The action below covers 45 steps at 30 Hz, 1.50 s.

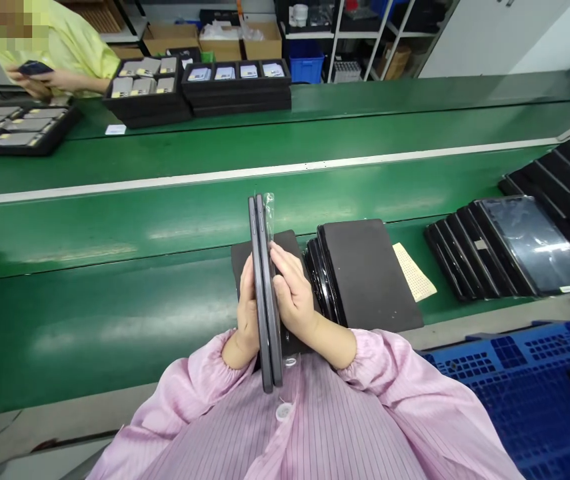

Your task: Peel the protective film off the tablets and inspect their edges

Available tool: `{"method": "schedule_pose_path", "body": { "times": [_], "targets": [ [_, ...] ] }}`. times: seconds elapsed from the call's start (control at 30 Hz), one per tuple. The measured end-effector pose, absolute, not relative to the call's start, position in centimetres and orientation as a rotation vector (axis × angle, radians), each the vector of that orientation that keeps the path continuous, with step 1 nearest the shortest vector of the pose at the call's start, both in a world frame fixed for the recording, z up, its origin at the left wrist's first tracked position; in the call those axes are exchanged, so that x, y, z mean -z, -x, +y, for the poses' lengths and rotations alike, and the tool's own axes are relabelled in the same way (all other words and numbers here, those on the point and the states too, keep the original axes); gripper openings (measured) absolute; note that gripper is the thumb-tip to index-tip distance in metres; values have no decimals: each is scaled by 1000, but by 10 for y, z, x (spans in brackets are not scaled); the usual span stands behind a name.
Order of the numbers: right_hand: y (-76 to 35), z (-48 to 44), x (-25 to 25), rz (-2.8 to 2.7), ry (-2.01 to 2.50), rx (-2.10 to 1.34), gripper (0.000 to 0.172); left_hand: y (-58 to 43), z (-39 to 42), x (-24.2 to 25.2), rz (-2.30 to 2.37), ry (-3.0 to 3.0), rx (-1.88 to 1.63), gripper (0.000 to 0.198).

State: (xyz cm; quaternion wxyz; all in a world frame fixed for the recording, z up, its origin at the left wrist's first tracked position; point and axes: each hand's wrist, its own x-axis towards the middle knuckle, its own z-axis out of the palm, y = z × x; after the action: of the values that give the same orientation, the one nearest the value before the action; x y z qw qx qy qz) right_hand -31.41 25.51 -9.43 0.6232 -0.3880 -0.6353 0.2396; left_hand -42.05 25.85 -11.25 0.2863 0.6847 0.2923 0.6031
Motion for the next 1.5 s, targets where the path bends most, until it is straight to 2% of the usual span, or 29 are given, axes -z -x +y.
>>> {"method": "schedule_pose_path", "body": {
  "times": [0.13, 0.6, 0.7, 0.83, 1.03, 1.13, 1.23, 1.3, 1.37, 1.5],
  "targets": [
    [318, 256, 102, -1443, 961, -615, 49, 422, 258, 118, 806, -1841, -1620, 51],
    [318, 251, 115, -1242, 915, -870, 56, 417, 257, 116, 845, -1939, -1646, 52],
    [313, 242, 100, -1189, 932, -942, 58, 415, 244, 110, 782, -1831, -1603, 50],
    [303, 223, 64, -1230, 940, -1123, 72, 410, 237, 105, 687, -1688, -1546, 60],
    [295, 221, 38, -1251, 1024, -1395, 89, 405, 263, 114, 1093, -1436, -1415, 51],
    [289, 226, 33, -1131, 1084, -1427, 88, 410, 266, 118, 1227, -1280, -1346, 61],
    [280, 225, 25, -975, 1015, -1441, 78, 419, 260, 113, 1318, -955, -1241, 75],
    [277, 222, 17, -938, 950, -1432, 75, 423, 257, 104, 1225, -781, -1116, 66],
    [278, 218, 10, -1009, 903, -1430, 81, 424, 258, 94, 1117, -676, -1043, 53],
    [282, 206, -2, -1253, 797, -1534, 92, 419, 267, 80, 1085, -633, -1185, 54]
  ]
}}
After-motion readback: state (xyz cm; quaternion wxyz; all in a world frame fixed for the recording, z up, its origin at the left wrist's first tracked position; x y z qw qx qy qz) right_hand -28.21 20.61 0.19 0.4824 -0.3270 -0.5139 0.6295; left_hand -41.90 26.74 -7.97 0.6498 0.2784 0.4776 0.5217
